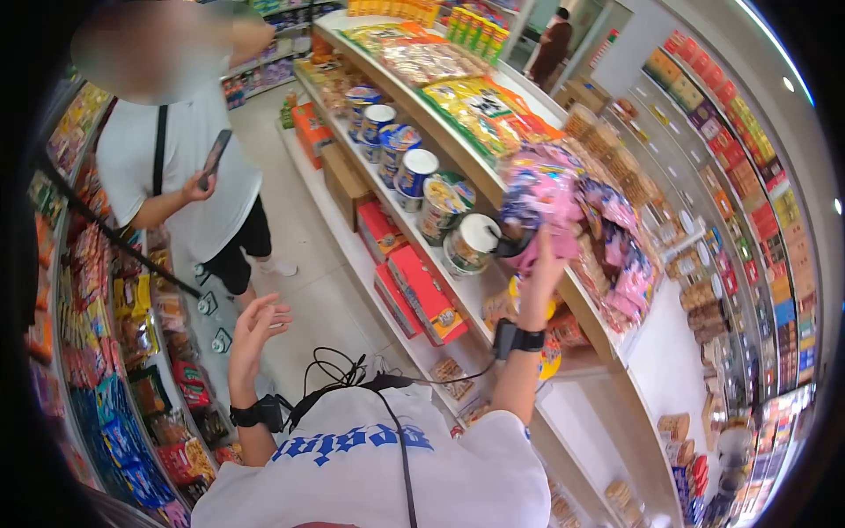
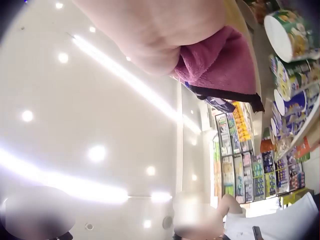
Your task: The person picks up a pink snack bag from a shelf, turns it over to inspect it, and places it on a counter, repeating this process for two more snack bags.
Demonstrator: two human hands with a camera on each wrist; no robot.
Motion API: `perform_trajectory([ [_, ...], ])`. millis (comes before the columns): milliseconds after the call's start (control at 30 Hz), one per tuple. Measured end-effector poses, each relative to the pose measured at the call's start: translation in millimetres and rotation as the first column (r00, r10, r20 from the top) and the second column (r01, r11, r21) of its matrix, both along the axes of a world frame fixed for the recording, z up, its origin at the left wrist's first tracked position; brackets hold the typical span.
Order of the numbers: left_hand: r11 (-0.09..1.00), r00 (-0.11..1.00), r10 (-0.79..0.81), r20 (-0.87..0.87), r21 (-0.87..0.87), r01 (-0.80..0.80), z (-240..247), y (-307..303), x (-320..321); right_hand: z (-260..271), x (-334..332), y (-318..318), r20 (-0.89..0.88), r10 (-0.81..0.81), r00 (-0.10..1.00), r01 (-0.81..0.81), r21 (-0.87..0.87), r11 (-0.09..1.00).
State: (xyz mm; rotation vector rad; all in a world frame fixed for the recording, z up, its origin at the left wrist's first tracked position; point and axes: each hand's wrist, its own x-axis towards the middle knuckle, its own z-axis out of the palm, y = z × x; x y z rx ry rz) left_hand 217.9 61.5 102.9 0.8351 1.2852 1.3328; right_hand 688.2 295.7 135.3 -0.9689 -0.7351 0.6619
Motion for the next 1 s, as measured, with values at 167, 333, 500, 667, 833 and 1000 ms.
perform_trajectory([
  [167, 0.998, 0.998, 0.069, -0.011, 0.005, -0.069, 6, -16, -4, 54, 27, 73, -0.186, -0.026, 0.982, 0.024, -0.016, 1.000],
  [333, 0.990, 0.989, 0.144, 0.029, -0.011, -0.143, 0, -27, -9, 52, 40, 123, -0.238, 0.147, 0.960, -0.167, -0.067, 0.984],
  [500, 0.977, 0.977, 0.212, 0.034, -0.034, -0.211, -2, -39, -13, 17, -59, 84, -0.319, 0.263, 0.910, -0.297, -0.061, 0.953],
  [667, 0.985, 0.985, 0.172, 0.019, -0.030, -0.172, -11, -53, -10, -1, -184, -30, -0.133, 0.773, 0.620, -0.765, -0.322, 0.557],
  [833, 0.990, 0.992, 0.108, -0.069, 0.100, -0.101, 8, -61, 4, 10, -277, -120, -0.104, 0.974, 0.203, -0.884, -0.448, 0.136],
  [1000, 0.990, 0.994, 0.087, -0.063, 0.118, -0.079, 18, -77, -5, 16, -322, -176, 0.000, 1.000, 0.020, -0.899, -0.437, 0.018],
])
